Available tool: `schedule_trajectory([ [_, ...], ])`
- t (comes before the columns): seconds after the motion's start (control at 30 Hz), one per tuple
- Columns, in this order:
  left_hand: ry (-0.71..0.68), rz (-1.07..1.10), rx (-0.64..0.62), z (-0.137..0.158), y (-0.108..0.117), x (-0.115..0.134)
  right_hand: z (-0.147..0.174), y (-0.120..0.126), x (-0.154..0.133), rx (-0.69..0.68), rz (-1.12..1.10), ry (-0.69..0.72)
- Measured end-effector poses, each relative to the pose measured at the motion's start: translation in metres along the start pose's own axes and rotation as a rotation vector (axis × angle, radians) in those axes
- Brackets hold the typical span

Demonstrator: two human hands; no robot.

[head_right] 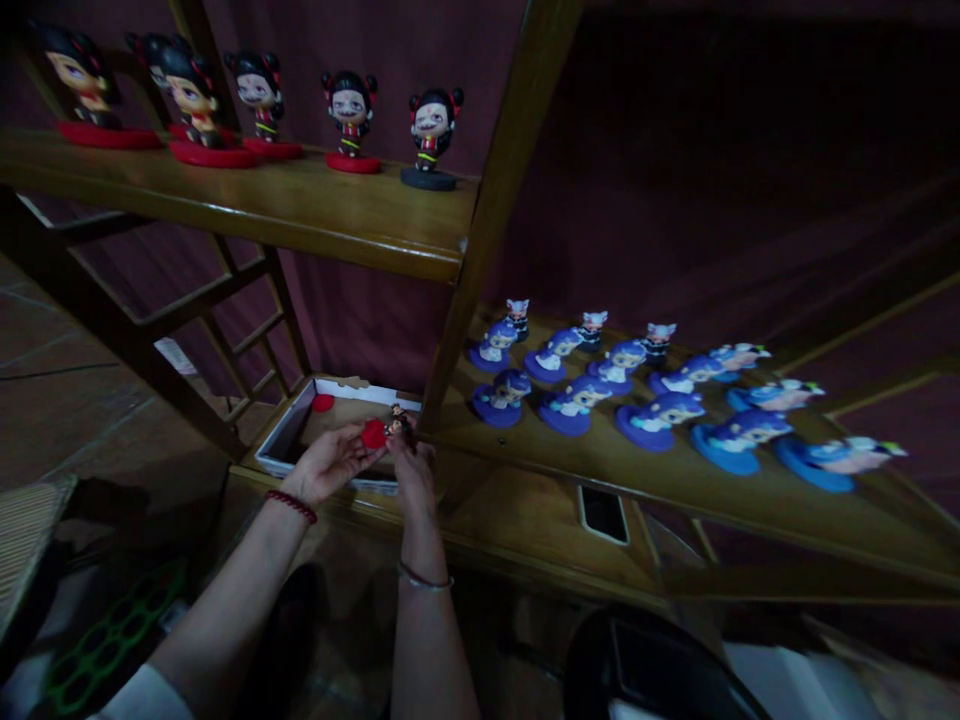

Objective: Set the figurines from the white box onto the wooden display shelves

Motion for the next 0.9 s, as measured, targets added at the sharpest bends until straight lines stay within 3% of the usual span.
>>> schedule_trajectory([
  [0.13,0.002,0.011,-0.034,0.003,0.0,-0.001,0.005,0.0,-0.01,0.044,-0.214,-0.071],
  [0.9,-0.055,-0.058,-0.058,0.014,0.007,0.009,0.005,-0.007,-0.015,-0.035,-0.313,-0.132],
])
Point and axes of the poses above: each hand's wrist, its own z-axis away from the middle knuckle, its own y-axis out of the back of the hand, x = y × z, the point moved 1 cm from there along -z, towards the middle knuckle, and after that the axes turned 2 degrees about -y, right-handed, at the moved point
